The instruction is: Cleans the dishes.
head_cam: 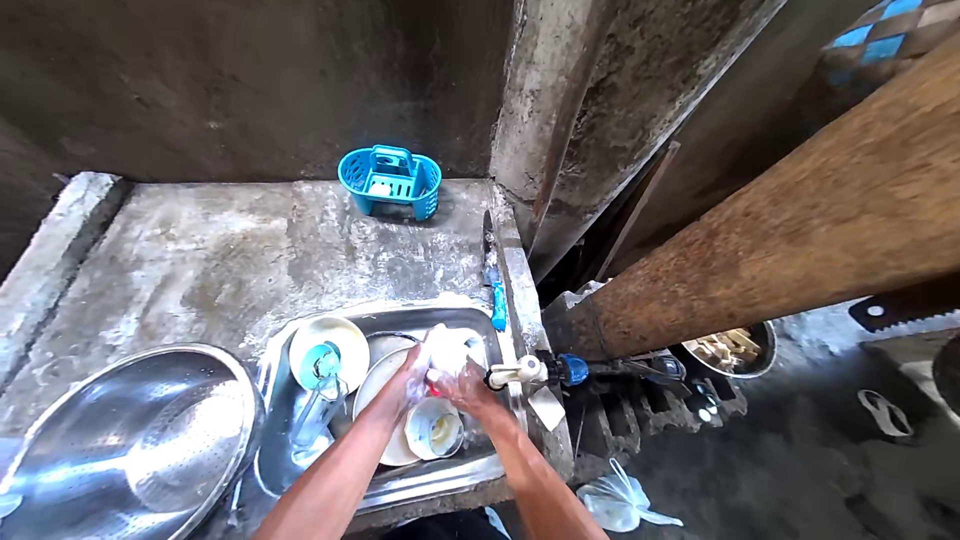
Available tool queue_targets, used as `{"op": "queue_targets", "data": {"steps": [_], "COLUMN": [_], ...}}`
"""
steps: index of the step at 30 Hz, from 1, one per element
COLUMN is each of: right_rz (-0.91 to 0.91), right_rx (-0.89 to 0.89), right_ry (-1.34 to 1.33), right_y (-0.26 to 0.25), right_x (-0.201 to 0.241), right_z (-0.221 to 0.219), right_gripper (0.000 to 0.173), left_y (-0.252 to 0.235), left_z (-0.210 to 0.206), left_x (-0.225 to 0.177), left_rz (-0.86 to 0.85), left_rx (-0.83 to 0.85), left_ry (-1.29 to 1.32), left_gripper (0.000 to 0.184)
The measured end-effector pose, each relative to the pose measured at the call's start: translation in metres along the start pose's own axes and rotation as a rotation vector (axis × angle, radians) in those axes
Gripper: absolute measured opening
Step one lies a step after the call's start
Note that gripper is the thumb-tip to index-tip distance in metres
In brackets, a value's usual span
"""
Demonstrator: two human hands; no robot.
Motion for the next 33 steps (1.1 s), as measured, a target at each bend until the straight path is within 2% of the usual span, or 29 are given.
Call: {"op": "queue_targets", "data": {"steps": [2, 3, 5, 6, 9, 10, 12, 15, 18, 20, 22, 26, 28, 31, 33], "right_rz": [-0.191, -0.27, -0.362, -0.381, -0.378, -0.391, -0.43, -0.464, -0.47, -0.37, -0.272, -0.308, -0.302, -0.394, -0.347], "right_rx": [-0.117, -0.154, -0.179, -0.16, -0.021, 0.061, 0.184, 0.28, 0.284, 0.103, -0.082, -0.304, -0.407, -0.437, -0.616], "right_ry": [-0.027, -0.055, -0.027, 0.027, 0.267, 0.335, 0.402, 0.381, 0.281, 0.23, 0.156, -0.096, -0.162, -0.166, -0.393], "right_y": [-0.002, -0.003, -0.001, 0.0, 0.001, -0.001, -0.009, -0.019, -0.021, -0.019, -0.017, -0.007, 0.006, 0.04, 0.063], "right_x": [-0.027, -0.045, -0.071, -0.075, -0.089, -0.085, -0.083, -0.087, -0.099, -0.121, -0.135, -0.091, -0.087, -0.094, -0.09], "right_z": [0.016, 0.02, 0.025, 0.027, 0.017, 0.013, 0.004, -0.003, 0.0, 0.007, 0.02, 0.053, 0.054, 0.043, 0.037], "right_gripper": [0.054, 0.058, 0.064, 0.066, 0.065, 0.063, 0.06, 0.055, 0.054, 0.057, 0.059, 0.041, 0.036, 0.044, 0.038], "left_y": [0.003, 0.008, 0.019, 0.027, 0.049, 0.048, 0.044, 0.031, 0.03, 0.039, 0.041, 0.033, 0.026, 0.023, 0.016], "left_z": [-0.007, -0.01, -0.004, 0.0, 0.01, 0.012, 0.012, 0.008, 0.008, 0.011, 0.018, 0.013, 0.001, -0.007, 0.001], "left_x": [0.008, 0.01, 0.016, 0.02, 0.061, 0.078, 0.095, 0.092, 0.091, 0.091, 0.09, 0.092, 0.088, 0.069, 0.053], "left_rz": [-0.004, -0.042, -0.19, -0.276, -0.414, -0.428, -0.47, -0.519, -0.568, -0.579, -0.563, -0.533, -0.561, -0.62, -0.573], "left_rx": [0.065, 0.102, 0.086, 0.056, -0.007, -0.02, -0.04, -0.04, 0.109, 0.236, 0.299, 0.343, 0.29, 0.27, 0.231], "left_ry": [-0.121, -0.231, -0.517, -0.684, -1.165, -1.331, -1.491, -1.533, -1.565, -1.541, -1.558, -1.788, -1.787, -1.476, -1.089], "left_gripper": [0.052, 0.055, 0.05, 0.049, 0.089, 0.096, 0.091, 0.084, 0.078, 0.07, 0.073, 0.076, 0.079, 0.088, 0.085]}}
Point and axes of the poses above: each hand's wrist, its own y-axis away from the middle knuckle, its own z-axis out of the back of the hand, x = y × z, the point moved 9 cm from there along -y, towards the middle knuckle, and after that the axes turned 15 degrees about z, right-handed, at the moved point
